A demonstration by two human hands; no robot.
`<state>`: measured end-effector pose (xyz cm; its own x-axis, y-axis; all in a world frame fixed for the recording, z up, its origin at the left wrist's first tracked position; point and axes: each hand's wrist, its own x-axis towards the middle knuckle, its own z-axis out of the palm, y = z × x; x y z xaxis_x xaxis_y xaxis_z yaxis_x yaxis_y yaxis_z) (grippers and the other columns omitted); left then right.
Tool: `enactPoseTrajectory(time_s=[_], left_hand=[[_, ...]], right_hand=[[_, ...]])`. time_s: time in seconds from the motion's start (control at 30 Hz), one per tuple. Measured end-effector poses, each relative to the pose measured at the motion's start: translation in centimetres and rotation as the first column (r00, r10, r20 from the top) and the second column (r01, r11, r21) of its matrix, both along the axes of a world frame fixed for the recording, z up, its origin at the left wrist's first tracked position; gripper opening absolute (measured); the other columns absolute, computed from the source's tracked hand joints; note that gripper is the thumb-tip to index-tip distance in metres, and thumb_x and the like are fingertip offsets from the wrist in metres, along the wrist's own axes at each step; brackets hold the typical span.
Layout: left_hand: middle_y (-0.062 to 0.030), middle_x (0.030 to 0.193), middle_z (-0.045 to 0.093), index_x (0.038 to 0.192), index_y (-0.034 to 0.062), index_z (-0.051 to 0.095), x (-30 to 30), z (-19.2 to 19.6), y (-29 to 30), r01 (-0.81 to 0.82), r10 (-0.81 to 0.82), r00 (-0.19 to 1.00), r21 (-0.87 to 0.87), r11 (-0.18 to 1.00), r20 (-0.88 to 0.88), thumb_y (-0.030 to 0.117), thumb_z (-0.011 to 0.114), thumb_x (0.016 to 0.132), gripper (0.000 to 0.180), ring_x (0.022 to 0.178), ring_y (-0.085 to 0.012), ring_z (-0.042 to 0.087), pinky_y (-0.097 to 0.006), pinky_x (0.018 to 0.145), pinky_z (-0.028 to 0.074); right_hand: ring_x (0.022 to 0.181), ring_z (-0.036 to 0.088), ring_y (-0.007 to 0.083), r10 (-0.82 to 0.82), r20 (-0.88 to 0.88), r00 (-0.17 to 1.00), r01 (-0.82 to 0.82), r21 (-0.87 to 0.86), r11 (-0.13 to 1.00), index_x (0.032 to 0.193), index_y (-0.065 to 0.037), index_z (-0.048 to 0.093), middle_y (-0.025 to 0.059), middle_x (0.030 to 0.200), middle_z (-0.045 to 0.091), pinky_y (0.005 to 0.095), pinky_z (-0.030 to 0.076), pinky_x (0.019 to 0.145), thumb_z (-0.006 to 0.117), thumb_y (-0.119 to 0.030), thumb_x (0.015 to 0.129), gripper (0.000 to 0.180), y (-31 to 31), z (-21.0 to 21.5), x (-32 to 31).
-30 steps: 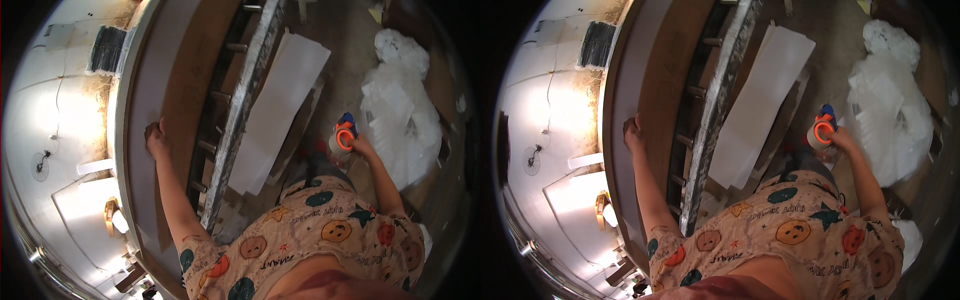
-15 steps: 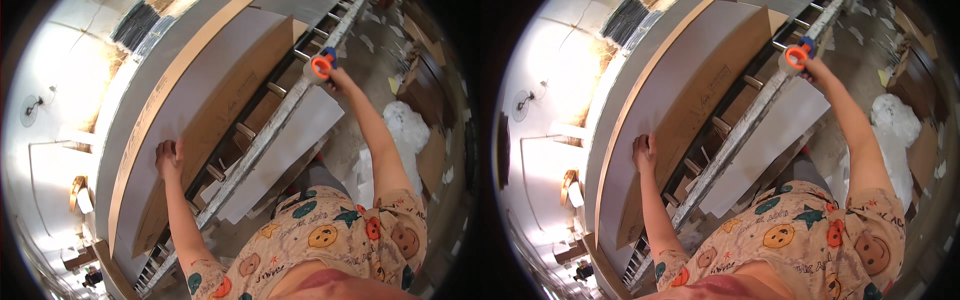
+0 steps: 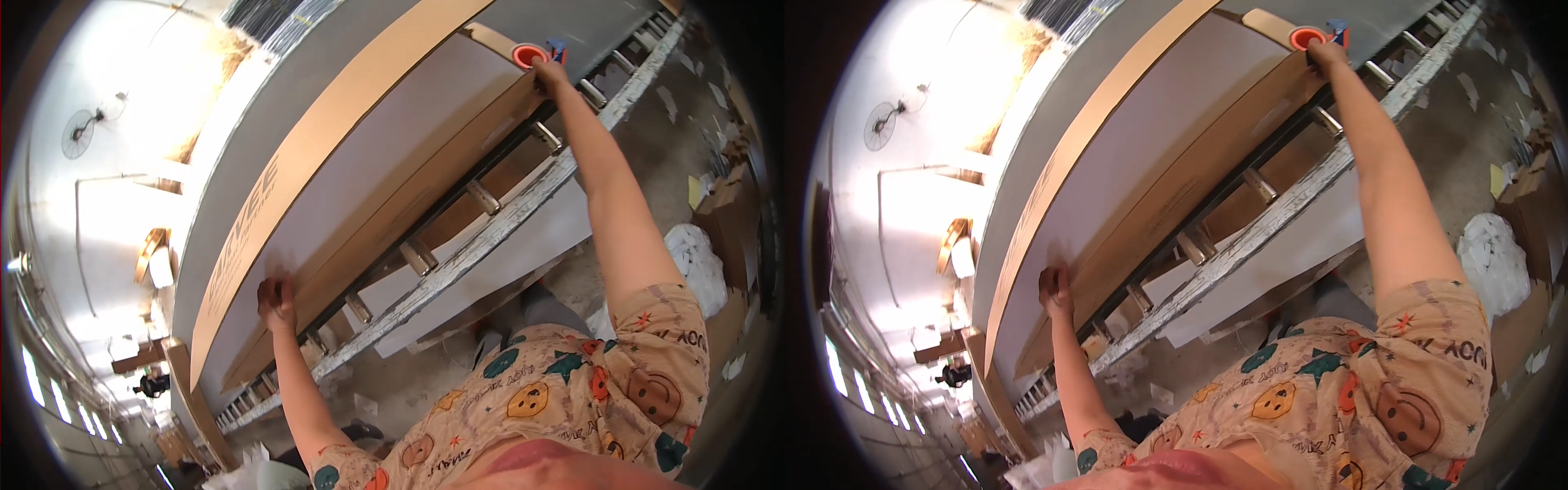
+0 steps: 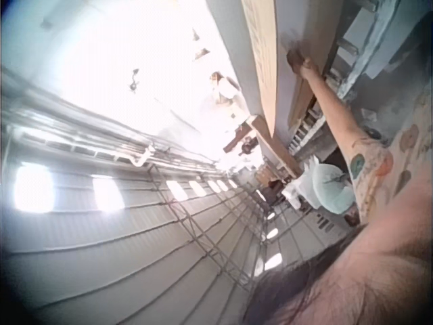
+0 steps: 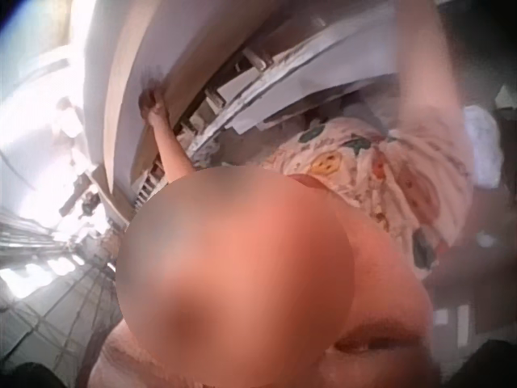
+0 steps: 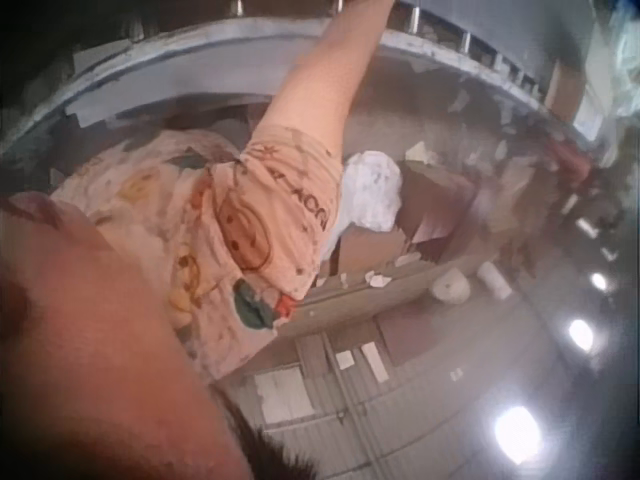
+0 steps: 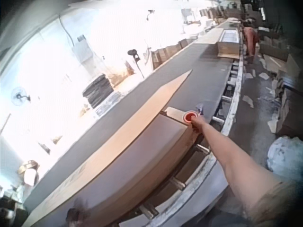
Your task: The person packs flat furniture panels and protective foam into a cardboard box and seals it using a tape dispenser.
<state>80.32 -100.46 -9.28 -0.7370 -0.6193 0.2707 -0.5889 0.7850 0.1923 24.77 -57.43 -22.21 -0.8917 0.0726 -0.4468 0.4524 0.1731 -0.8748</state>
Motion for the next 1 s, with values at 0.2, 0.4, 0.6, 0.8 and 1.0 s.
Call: enactPoseTrajectory(time_s=[0.2, 0.4, 0.6, 0.8, 1.0], left_hand=[[-0.0131, 0.088, 0.057, 0.080, 0.0058, 0.056, 0.9, 0.0, -1.7, 0.058, -0.059, 0.997, 0.015, 0.998, 0.058, 0.037, 0.052, 0.085, 0.032, 0.090, -0.0344, 0.054, -0.043, 0.078, 0.043], [-0.0139, 0.108, 0.057, 0.092, 0.0079, 0.058, 1.8, -0.5, -2.7, 0.071, -0.075, 0.993, 0.043, 0.997, 0.095, 0.038, 0.047, 0.087, 0.032, 0.103, -0.0348, 0.051, -0.045, 0.088, 0.040], [-0.0133, 0.139, 0.039, 0.129, 0.0185, 0.050, 1.6, -0.5, -2.3, 0.160, -0.145, 0.984, -0.160, 0.974, 0.100, 0.039, 0.045, 0.089, 0.045, 0.129, -0.0348, 0.032, -0.051, 0.107, 0.021], [-0.0149, 0.152, 0.017, 0.147, 0.0175, 0.022, 0.6, -2.0, -5.3, 0.173, -0.115, 0.953, -0.195, 0.965, 0.280, 0.039, 0.039, 0.094, 0.059, 0.140, -0.0318, 0.016, -0.052, 0.110, 0.010], [-0.0127, 0.151, 0.020, 0.144, 0.0214, 0.029, 3.3, -3.8, -7.9, 0.175, -0.176, 0.983, -0.016, 0.984, -0.054, 0.050, 0.037, 0.093, 0.060, 0.140, -0.0350, 0.014, -0.057, 0.109, 0.011]], right_hand=[[0.083, 0.064, 0.0344, 0.367, -0.673, 0.642, 0.205, 0.612, 0.764, 0.105, -0.003, 0.059, 0.0162, 0.097, 0.066, 0.0372, 0.052, 0.073, 0.050, -0.049, 0.089, 0.050, -0.7, 7.3, 8.5], [0.124, 0.040, 0.0303, 0.906, -0.373, -0.201, -0.043, 0.927, 0.373, 0.128, -0.015, 0.051, 0.0105, 0.132, 0.047, 0.0413, 0.033, 0.103, 0.040, -0.035, 0.097, 0.039, -11.2, 14.7, 18.0], [0.129, 0.031, 0.0358, 0.940, -0.236, -0.246, -0.053, 0.972, 0.230, 0.135, -0.016, 0.044, 0.0136, 0.140, 0.037, 0.0460, 0.025, 0.108, 0.039, -0.033, 0.096, 0.043, -13.1, 12.2, 16.2], [0.132, 0.028, 0.0367, 0.923, -0.178, -0.340, -0.028, 0.983, 0.179, 0.138, -0.009, 0.036, 0.0156, 0.142, 0.034, 0.0455, 0.024, 0.108, 0.046, -0.014, 0.089, 0.051, -14.3, 9.9, 12.8], [0.133, 0.031, 0.0292, 0.872, -0.242, -0.425, -0.033, 0.967, 0.252, 0.138, -0.015, 0.040, 0.0097, 0.142, 0.039, 0.0418, 0.024, 0.108, 0.038, -0.022, 0.097, 0.042, -18.2, 10.2, 16.3]])
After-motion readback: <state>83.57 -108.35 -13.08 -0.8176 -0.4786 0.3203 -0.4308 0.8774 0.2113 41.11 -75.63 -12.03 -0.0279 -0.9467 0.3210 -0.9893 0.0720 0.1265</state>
